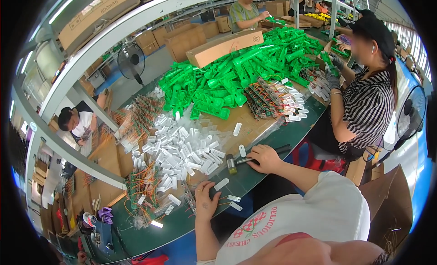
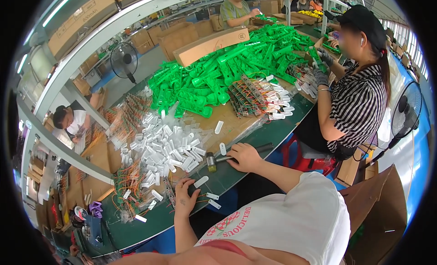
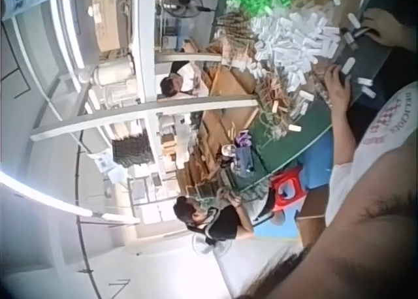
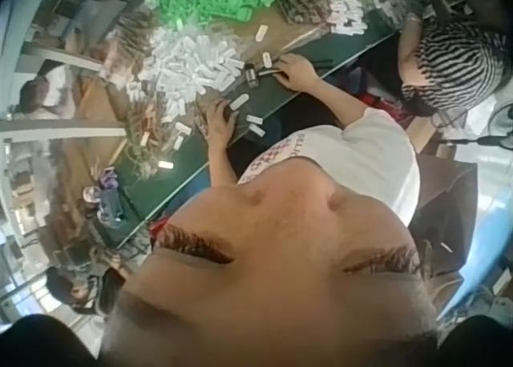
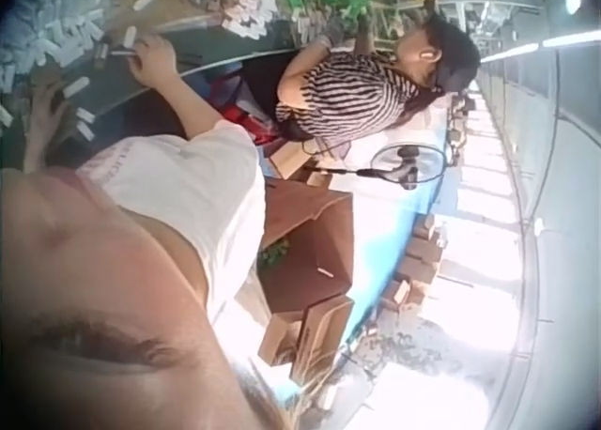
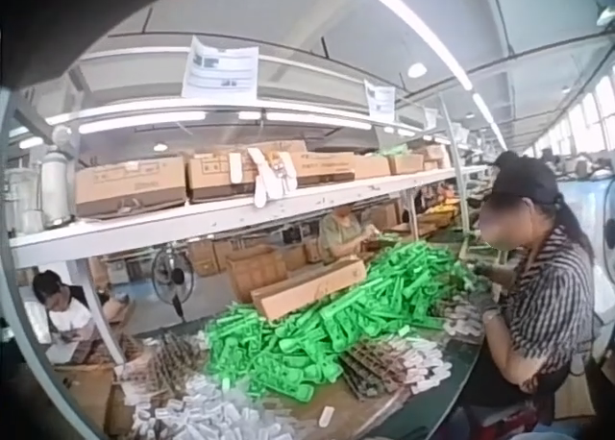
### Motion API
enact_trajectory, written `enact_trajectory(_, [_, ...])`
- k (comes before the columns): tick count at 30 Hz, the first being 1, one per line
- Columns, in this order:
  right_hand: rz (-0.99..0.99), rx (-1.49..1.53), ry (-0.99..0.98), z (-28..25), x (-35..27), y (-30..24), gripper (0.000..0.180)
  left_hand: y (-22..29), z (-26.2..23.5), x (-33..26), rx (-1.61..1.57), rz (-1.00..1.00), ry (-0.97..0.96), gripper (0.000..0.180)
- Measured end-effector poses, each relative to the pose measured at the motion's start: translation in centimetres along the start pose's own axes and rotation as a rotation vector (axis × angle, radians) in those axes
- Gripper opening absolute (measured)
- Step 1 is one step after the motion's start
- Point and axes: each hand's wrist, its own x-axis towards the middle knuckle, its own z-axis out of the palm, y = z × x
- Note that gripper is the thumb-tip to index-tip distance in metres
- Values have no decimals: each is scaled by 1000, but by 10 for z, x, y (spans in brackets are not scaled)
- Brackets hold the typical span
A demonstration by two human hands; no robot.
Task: Assembling electronic light components by snapping plastic covers onto wire harnesses using a rubber mallet.
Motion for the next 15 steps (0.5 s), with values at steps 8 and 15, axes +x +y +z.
enact_trajectory(8, [21, -3, 12, -2, -3, -1, 18, -3, 2, 1, -4, 19, -8, 43])
enact_trajectory(15, [20, 42, -30, -1, -2, 2, 20, -1, 2, -2, 9, 8, -4, 43])
